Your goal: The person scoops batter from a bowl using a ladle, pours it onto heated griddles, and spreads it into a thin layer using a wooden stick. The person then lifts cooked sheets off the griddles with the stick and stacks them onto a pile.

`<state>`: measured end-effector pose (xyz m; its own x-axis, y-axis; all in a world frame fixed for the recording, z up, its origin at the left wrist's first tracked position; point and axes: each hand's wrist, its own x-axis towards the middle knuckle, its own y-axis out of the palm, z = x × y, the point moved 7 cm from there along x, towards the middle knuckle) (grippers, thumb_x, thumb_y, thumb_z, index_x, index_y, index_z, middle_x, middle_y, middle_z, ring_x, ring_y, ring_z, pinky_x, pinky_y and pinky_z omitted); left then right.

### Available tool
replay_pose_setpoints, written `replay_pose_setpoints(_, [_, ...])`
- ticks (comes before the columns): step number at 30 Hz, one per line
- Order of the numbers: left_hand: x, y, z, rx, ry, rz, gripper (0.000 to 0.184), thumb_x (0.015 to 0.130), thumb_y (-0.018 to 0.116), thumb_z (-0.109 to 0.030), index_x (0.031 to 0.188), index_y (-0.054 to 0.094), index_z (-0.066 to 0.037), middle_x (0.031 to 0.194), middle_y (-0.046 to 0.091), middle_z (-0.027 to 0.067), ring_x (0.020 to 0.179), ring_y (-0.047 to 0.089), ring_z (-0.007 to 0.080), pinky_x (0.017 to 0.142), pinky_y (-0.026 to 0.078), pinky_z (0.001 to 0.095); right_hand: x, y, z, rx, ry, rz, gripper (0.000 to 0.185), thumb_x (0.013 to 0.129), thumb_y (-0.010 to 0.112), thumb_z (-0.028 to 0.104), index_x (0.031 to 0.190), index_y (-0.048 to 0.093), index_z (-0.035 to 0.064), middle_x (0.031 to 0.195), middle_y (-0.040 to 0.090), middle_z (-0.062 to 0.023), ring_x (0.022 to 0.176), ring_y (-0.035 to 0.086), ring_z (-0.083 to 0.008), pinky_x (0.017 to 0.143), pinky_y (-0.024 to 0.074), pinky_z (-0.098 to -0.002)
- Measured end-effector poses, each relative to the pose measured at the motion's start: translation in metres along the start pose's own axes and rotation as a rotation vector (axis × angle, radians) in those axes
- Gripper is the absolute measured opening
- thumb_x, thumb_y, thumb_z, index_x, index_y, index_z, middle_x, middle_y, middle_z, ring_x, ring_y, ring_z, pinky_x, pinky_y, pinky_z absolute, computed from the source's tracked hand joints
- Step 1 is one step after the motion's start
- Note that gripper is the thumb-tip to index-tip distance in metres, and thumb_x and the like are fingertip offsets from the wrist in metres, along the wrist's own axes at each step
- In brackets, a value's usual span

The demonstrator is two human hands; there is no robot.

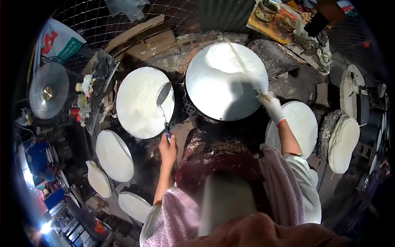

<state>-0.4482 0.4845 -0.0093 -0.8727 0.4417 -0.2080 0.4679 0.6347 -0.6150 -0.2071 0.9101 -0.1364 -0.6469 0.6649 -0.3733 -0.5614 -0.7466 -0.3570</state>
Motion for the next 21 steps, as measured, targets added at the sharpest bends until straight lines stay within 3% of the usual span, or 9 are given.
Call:
replay_pose_setpoints(2, [-0.003,0.003,0.002,-0.025,0.03,-0.041,0.018,0.093,0.056,-0.016,0.099,0.058,0.001,0.072,0.056,0.0069,0.064,0.048,0.0126,0.06,0.042,0.0286,-0.012,0.04,0.019,0.208,0.096,0.149,0.045,0.088,0.065,0.022,0.124,0.056,-0.0031,0.114,0.063,-0.0078,0.104,0.056,-0.0133,0.092,0.0422,-0.0257])
replay_pose_setpoints(5, [-0.005,0.005,0.0,-0.01,0.008,-0.051,0.017,0.092,0.056,-0.015,0.098,0.058,0.0,0.071,0.057,0.0095,0.065,0.05,0.0146,0.061,0.043,0.0303,-0.017,0.052,0.015,0.353,0.059,0.154,0.044,0.086,0.068,0.018,0.122,0.058,-0.0037,0.111,0.064,-0.0057,0.101,0.057,-0.0119,0.09,0.0431,-0.0245])
replay_pose_setpoints(7, [-0.007,0.005,0.002,0.003,-0.009,-0.044,0.017,0.092,0.056,-0.016,0.098,0.058,0.0,0.071,0.057,0.0094,0.065,0.05,0.0149,0.061,0.044,0.0307,-0.02,0.011,0.057,-0.059,0.001,0.162,0.038,0.086,0.067,0.015,0.119,0.06,-0.0029,0.11,0.065,-0.0041,0.099,0.058,-0.011,0.089,0.0439,-0.0244])
replay_pose_setpoints(9, [-0.01,0.003,-0.004,0.021,-0.027,-0.041,0.018,0.093,0.055,-0.017,0.098,0.058,0.0,0.072,0.058,0.01,0.065,0.051,0.0158,0.063,0.044,0.0312,0.014,-0.022,0.029,0.234,-0.105,0.036,0.035,0.084,0.067,0.015,0.115,0.063,-0.001,0.106,0.067,-0.0048,0.094,0.059,-0.0105,0.086,0.0454,-0.0244])
replay_pose_setpoints(13, [-0.011,0.004,0.001,0.046,-0.067,-0.044,0.02,0.093,0.055,-0.018,0.098,0.057,0.001,0.074,0.059,0.0129,0.066,0.053,0.0194,0.064,0.045,0.0325,0.027,0.005,0.029,-0.072,0.014,0.244,0.04,0.086,0.065,0.019,0.121,0.059,-0.0008,0.105,0.065,-0.0036,0.094,0.058,-0.0119,0.086,0.0443,-0.0241])
replay_pose_setpoints(15, [-0.015,0.004,0.005,0.062,-0.107,-0.048,0.02,0.093,0.055,-0.018,0.098,0.057,0.001,0.073,0.059,0.0144,0.065,0.054,0.0209,0.064,0.045,0.0334,0.01,0.031,0.02,0.164,0.072,0.321,0.047,0.085,0.067,0.019,0.125,0.056,-0.004,0.106,0.063,-0.0034,0.097,0.055,-0.0123,0.088,0.0425,-0.0251])
replay_pose_setpoints(17, [-0.014,0.005,0.011,0.057,-0.135,-0.036,0.02,0.093,0.056,-0.018,0.099,0.057,0.002,0.072,0.059,0.0161,0.063,0.054,0.0219,0.062,0.046,0.0347,-0.004,0.033,0.032,0.123,0.02,0.321,0.048,0.085,0.068,0.019,0.124,0.055,-0.0066,0.109,0.063,-0.0049,0.098,0.055,-0.0129,0.089,0.042,-0.0254])
replay_pose_setpoints(19, [-0.018,0.004,0.013,0.074,-0.149,-0.025,0.02,0.092,0.056,-0.017,0.1,0.057,0.002,0.072,0.059,0.0164,0.062,0.054,0.0217,0.061,0.045,0.0352,0.011,0.009,0.037,-0.143,-0.114,0.343,0.042,0.084,0.068,0.019,0.12,0.06,0.0001,0.104,0.068,-0.0085,0.093,0.059,-0.0127,0.084,0.0463,-0.0266])
replay_pose_setpoints(21, [-0.018,0.004,0.017,0.062,-0.086,-0.054,0.019,0.092,0.056,-0.017,0.099,0.056,0.001,0.068,0.056,0.0145,0.058,0.052,0.021,0.057,0.043,0.0352,0.04,-0.021,0.023,-0.044,-0.219,0.167,0.037,0.084,0.067,0.018,0.117,0.063,0.0023,0.1,0.069,-0.0094,0.088,0.061,-0.0122,0.08,0.048,-0.0273])
